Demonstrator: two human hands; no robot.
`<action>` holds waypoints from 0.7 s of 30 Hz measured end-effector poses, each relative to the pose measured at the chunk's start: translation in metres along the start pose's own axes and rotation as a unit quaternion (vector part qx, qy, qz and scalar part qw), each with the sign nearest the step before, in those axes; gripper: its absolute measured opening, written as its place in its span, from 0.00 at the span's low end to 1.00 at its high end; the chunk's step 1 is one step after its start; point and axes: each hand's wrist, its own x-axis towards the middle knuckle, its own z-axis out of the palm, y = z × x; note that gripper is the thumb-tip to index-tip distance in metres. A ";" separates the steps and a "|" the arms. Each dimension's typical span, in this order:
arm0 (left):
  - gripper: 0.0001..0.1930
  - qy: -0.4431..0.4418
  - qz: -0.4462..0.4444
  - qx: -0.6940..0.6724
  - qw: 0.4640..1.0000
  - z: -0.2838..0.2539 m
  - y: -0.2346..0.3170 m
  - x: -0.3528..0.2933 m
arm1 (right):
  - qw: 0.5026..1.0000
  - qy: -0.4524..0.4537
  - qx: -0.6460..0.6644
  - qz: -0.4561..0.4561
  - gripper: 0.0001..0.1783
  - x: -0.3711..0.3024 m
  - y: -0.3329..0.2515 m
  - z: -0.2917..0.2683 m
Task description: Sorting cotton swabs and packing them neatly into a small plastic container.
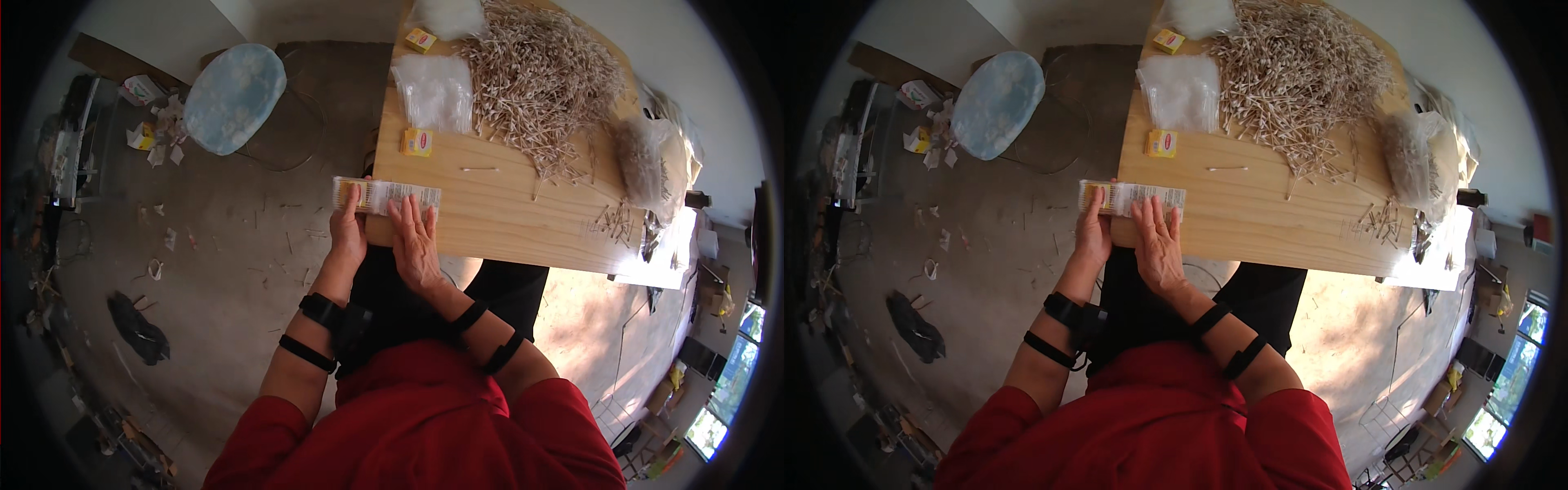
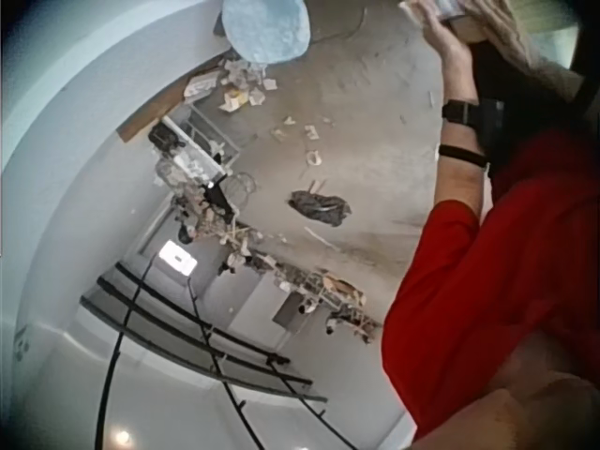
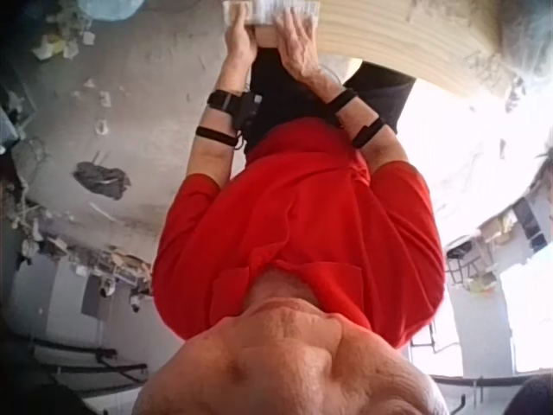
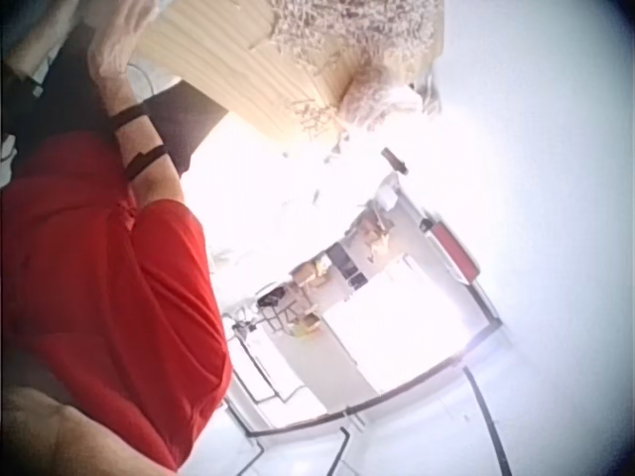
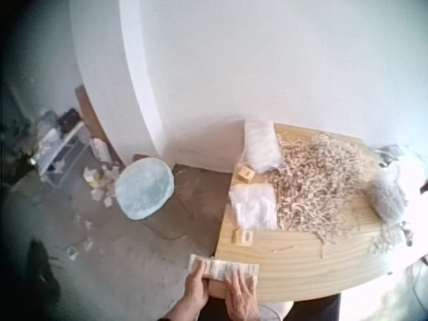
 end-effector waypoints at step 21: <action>0.25 0.060 0.028 0.063 0.996 0.011 -0.004 -0.004 | 0.995 0.063 0.068 0.040 0.36 0.017 -0.015 0.027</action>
